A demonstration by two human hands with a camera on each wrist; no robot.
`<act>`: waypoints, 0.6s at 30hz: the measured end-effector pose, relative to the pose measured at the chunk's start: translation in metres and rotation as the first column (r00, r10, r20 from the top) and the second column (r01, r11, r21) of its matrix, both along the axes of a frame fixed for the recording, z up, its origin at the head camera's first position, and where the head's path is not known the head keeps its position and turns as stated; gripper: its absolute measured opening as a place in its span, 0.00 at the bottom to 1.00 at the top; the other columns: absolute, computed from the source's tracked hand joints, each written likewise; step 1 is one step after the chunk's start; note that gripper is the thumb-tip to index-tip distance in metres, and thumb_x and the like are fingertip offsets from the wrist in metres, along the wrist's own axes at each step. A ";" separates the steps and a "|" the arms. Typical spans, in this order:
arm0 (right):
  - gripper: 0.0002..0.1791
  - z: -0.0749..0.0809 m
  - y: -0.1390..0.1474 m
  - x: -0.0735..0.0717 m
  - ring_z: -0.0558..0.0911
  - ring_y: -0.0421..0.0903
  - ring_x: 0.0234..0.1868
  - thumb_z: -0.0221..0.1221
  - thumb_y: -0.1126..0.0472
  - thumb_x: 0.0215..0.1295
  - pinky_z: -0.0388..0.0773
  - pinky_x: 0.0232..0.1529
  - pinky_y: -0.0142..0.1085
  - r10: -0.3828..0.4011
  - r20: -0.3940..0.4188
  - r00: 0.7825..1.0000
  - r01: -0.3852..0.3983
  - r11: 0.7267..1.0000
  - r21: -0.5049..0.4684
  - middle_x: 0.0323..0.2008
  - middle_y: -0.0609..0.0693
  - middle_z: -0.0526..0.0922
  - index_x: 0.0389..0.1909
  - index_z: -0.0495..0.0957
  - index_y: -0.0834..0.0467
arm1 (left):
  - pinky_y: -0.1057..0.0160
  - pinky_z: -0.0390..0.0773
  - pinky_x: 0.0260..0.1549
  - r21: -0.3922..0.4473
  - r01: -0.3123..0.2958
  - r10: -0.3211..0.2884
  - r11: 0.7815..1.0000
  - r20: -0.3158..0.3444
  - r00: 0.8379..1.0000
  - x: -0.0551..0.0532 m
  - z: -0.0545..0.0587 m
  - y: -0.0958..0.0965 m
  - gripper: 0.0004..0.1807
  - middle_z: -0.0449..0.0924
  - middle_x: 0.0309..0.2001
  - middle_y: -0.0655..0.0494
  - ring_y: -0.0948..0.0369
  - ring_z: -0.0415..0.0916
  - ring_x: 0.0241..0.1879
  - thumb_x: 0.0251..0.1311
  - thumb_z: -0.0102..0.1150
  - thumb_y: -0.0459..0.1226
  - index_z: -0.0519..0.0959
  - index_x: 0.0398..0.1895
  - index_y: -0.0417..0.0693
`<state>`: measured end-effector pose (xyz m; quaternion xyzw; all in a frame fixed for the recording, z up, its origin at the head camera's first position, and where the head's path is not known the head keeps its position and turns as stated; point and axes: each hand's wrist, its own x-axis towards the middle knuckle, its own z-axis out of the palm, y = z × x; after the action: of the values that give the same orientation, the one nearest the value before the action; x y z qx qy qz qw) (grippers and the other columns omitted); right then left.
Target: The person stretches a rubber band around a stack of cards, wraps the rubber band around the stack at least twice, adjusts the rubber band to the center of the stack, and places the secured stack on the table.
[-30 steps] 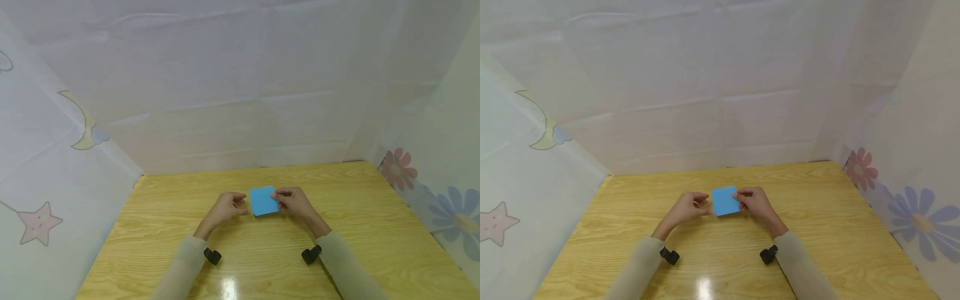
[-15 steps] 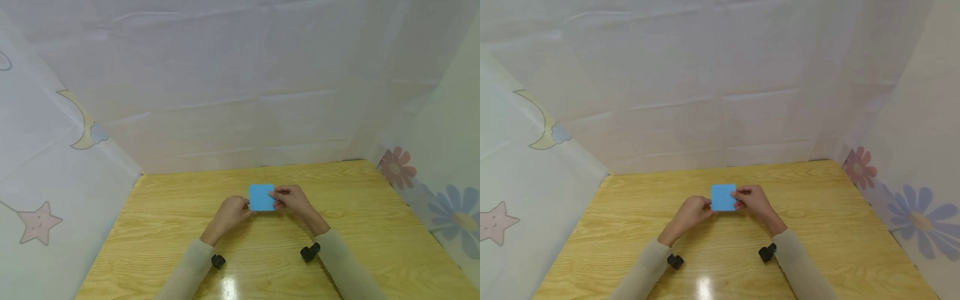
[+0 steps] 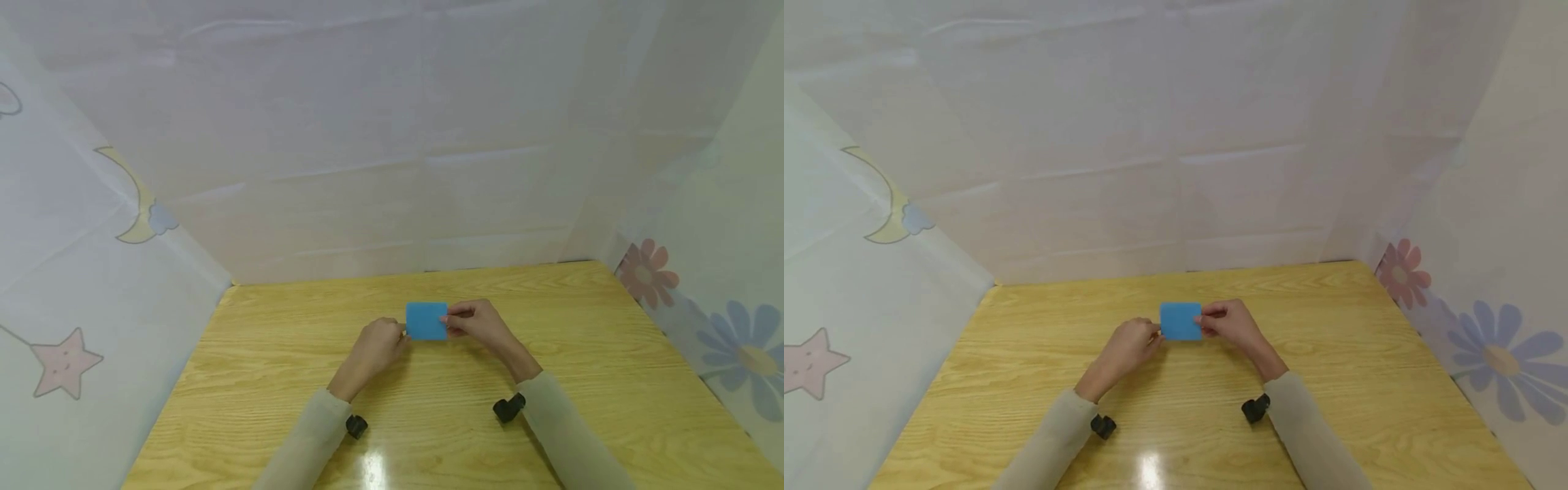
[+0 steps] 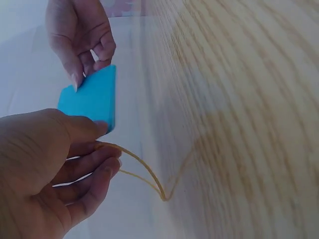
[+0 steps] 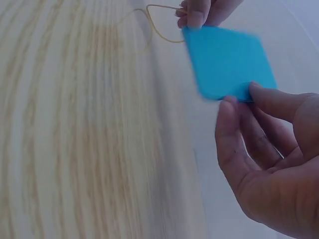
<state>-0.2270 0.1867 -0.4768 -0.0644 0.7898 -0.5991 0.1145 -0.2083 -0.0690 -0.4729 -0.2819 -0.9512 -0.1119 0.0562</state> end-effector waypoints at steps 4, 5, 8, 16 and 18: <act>0.26 0.000 -0.001 0.000 0.90 0.54 0.49 0.67 0.58 0.73 0.87 0.56 0.51 0.003 -0.017 1.000 -0.003 1.000 0.015 0.55 0.68 0.86 0.62 0.79 0.72 | 0.71 0.80 0.31 0.077 -0.003 -0.002 0.997 0.060 0.998 -0.002 0.000 -0.001 0.08 0.88 0.33 0.55 0.65 0.81 0.30 0.72 0.67 0.40 0.89 0.39 0.45; 0.26 0.000 -0.001 0.001 0.90 0.54 0.50 0.67 0.58 0.73 0.87 0.57 0.51 0.004 -0.016 1.000 -0.004 1.000 0.010 0.56 0.69 0.86 0.63 0.78 0.72 | 0.71 0.80 0.31 0.099 -0.001 -0.006 0.995 0.075 0.997 -0.002 0.000 -0.002 0.09 0.89 0.34 0.55 0.66 0.82 0.31 0.72 0.67 0.40 0.90 0.39 0.45; 0.26 0.000 -0.001 0.001 0.91 0.55 0.48 0.66 0.59 0.74 0.87 0.56 0.53 0.009 0.002 1.000 -0.008 0.999 -0.032 0.56 0.71 0.85 0.64 0.77 0.73 | 0.70 0.83 0.34 0.169 0.011 -0.030 0.986 0.114 0.993 -0.003 -0.001 -0.005 0.09 0.90 0.37 0.53 0.64 0.84 0.34 0.72 0.66 0.40 0.90 0.42 0.44; 0.25 0.000 0.001 0.001 0.92 0.48 0.39 0.64 0.59 0.75 0.89 0.49 0.51 0.012 -0.022 1.000 -0.013 0.997 -0.074 0.51 0.68 0.88 0.63 0.78 0.73 | 0.65 0.86 0.45 0.399 -0.021 -0.107 0.917 0.295 0.949 -0.004 -0.004 -0.017 0.16 0.90 0.50 0.51 0.61 0.87 0.45 0.77 0.59 0.40 0.86 0.58 0.43; 0.25 0.001 0.002 0.002 0.92 0.46 0.38 0.64 0.59 0.75 0.89 0.49 0.51 0.008 -0.033 0.999 -0.011 0.997 -0.073 0.52 0.68 0.87 0.63 0.78 0.73 | 0.64 0.86 0.45 0.438 -0.038 -0.115 0.898 0.317 0.941 -0.006 -0.003 -0.021 0.15 0.90 0.52 0.51 0.60 0.86 0.46 0.78 0.58 0.39 0.86 0.59 0.44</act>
<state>-0.2255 0.1882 -0.4759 -0.0820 0.7688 -0.6260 0.1020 -0.2142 -0.0898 -0.4756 -0.2577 -0.8912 -0.3703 -0.0466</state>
